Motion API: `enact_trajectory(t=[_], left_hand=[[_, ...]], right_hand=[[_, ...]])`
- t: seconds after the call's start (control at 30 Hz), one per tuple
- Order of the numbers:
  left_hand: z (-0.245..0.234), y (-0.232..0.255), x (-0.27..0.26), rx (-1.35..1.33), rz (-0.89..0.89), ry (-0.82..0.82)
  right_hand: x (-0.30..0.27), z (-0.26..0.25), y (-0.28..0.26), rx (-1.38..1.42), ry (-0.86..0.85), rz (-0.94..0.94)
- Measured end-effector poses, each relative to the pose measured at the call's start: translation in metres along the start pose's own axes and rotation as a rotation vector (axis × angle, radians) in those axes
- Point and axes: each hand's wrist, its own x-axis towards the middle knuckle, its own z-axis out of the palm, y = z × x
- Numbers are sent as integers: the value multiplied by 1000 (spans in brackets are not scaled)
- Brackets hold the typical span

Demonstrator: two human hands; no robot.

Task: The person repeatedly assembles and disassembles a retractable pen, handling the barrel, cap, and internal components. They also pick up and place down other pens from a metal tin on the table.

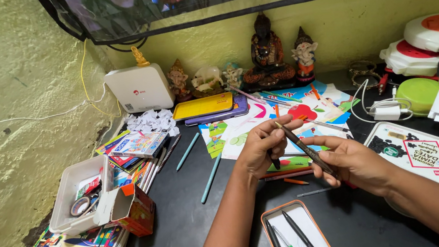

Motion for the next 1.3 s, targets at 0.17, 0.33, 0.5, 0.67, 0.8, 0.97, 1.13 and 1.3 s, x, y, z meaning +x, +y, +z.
enact_trajectory(t=[0.17, 0.33, 0.5, 0.67, 0.8, 0.97, 1.13, 1.3], left_hand=[[1, -6, 5, 114, -33, 139], [-6, -17, 10, 309, -116, 310], [-9, -18, 10, 367, -201, 306], [-14, -15, 7, 263, -144, 158], [-15, -9, 4, 86, -73, -18], [-12, 2, -5, -14, -65, -180], [-9, 1, -5, 33, -48, -148], [-10, -13, 5, 118, -116, 100]], right_hand=[[0, 2, 2, -87, 56, -24], [0, 10, 9, -244, 114, -81], [-1, 15, 10, -331, 154, -104], [-4, 16, 6, -221, 123, -25], [-6, 13, 0, -39, 54, -36], [-6, 9, -1, 50, 15, -34], [-6, 8, 2, 30, 46, -33], [-4, 13, 2, -45, 81, -91]])
